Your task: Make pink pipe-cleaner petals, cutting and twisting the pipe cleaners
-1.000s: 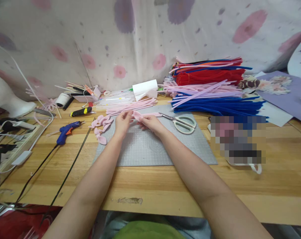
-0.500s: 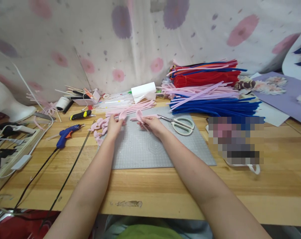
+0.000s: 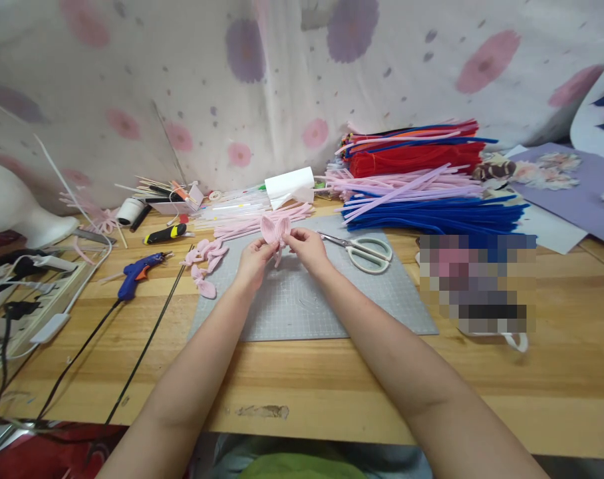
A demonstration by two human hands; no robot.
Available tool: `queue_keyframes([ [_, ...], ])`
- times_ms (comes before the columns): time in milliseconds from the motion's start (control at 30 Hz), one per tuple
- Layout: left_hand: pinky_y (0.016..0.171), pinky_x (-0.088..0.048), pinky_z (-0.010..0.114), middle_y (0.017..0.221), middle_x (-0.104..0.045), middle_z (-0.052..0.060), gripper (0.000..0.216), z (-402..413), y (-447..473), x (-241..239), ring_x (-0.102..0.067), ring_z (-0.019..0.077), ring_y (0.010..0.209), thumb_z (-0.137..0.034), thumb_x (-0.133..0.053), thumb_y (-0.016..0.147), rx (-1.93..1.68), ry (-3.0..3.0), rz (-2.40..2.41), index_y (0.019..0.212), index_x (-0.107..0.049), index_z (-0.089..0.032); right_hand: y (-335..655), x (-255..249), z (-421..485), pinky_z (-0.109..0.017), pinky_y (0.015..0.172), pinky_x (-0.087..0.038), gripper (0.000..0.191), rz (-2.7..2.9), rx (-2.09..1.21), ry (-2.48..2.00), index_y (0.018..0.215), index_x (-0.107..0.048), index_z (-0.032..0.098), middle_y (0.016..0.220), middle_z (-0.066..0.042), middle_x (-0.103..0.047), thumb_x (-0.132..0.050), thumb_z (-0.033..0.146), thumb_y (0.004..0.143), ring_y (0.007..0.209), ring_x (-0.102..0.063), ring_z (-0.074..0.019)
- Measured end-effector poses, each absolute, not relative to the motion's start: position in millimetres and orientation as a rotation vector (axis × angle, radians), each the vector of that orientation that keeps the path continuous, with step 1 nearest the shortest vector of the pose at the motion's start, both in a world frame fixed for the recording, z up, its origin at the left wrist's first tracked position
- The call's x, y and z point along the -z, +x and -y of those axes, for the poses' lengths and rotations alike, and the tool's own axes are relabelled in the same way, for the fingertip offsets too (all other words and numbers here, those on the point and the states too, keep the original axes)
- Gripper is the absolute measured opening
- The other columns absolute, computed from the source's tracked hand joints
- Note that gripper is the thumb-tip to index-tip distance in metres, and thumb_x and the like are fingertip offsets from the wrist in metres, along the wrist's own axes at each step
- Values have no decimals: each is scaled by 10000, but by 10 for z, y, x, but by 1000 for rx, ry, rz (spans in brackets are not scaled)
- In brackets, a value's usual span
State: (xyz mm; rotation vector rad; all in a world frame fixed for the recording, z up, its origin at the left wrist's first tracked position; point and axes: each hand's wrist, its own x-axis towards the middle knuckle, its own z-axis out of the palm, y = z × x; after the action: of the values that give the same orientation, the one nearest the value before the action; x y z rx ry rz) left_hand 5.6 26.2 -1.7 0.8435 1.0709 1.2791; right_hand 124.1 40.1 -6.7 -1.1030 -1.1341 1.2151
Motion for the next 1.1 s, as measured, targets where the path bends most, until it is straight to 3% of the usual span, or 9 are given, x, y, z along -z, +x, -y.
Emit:
queue_keyframes([
  [133,686,-421,259,681,-646,28,299,-251,43,-15,-592,111,632,-254,-713,578,-1275,898,-1077,806,-565,-129,1230,92,-402,-217,488,-376,189,1151,-1087,-1210,585,-554,164,533,35,-504,-600,346,609,498,-438,-77],
  [467,734,-416,261,803,-615,9,233,-252,177,119,-563,97,696,-197,-651,657,-1314,963,-1018,842,-514,-161,1172,63,-346,-196,476,-332,302,897,-1250,-1155,528,-486,165,524,42,-491,-681,396,526,476,-408,-54],
  [633,710,-392,225,706,-562,-26,98,-253,162,134,-517,81,672,-217,-588,718,-1338,1033,-1013,787,-539,-168,1128,76,-326,-199,462,-312,372,893,-1305,-1064,510,-430,180,487,53,-421,-698,437,516,476,-393,-62],
  [733,651,-390,233,643,-537,-25,152,-228,139,110,-504,89,615,-309,-584,723,-1208,998,-963,748,-543,-164,1142,84,-335,-209,444,-301,388,944,-1249,-1076,511,-394,189,460,61,-376,-669,461,549,439,-357,-60],
  [1100,543,-376,236,486,-451,-42,223,-208,117,76,-403,67,448,-350,-582,695,-1139,996,-1081,612,-516,-154,1344,54,-458,-193,383,-223,307,1050,-1174,-1119,640,-518,175,498,60,-410,-652,446,585,432,-328,-52],
])
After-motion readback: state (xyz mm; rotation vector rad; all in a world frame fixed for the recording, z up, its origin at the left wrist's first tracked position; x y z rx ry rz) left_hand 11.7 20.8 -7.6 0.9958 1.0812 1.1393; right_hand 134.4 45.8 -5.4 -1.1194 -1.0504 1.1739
